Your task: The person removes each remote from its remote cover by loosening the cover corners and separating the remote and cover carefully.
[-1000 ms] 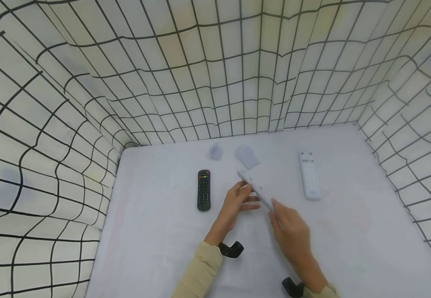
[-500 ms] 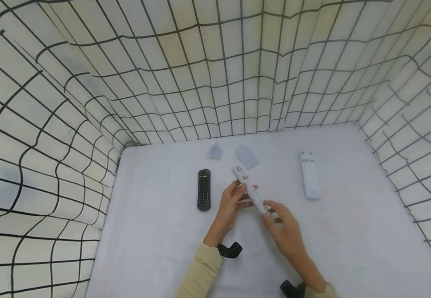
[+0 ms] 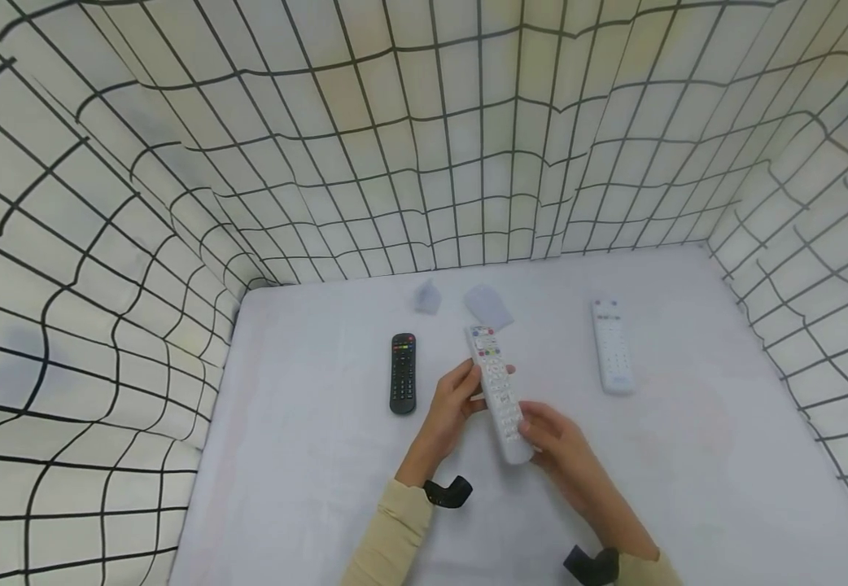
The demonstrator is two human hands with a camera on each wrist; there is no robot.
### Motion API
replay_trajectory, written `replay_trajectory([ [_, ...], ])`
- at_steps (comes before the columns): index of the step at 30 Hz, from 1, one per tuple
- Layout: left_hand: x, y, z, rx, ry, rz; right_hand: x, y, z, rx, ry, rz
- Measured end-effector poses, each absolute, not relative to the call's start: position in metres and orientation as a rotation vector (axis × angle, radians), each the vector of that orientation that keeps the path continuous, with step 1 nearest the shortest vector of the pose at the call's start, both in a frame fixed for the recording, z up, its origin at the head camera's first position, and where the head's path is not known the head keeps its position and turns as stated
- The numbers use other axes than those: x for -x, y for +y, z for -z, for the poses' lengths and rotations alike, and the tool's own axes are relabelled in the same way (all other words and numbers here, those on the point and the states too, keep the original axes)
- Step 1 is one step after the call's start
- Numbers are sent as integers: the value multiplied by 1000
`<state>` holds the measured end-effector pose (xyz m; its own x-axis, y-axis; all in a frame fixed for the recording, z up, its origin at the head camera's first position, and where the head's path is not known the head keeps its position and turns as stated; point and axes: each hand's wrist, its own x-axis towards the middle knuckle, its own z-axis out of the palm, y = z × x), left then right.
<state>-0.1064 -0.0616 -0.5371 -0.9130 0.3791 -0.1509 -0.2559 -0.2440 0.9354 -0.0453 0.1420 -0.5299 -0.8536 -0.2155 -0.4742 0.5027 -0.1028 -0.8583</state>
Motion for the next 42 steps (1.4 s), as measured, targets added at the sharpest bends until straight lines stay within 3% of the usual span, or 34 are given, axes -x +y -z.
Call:
replay_trajectory([
  [21,97,-60,539,190,1963,-2059,52,126,544,-289,1901,1998],
  [42,112,-49,559,352,2533,-1575,71,101,558,-287,2516,1502],
])
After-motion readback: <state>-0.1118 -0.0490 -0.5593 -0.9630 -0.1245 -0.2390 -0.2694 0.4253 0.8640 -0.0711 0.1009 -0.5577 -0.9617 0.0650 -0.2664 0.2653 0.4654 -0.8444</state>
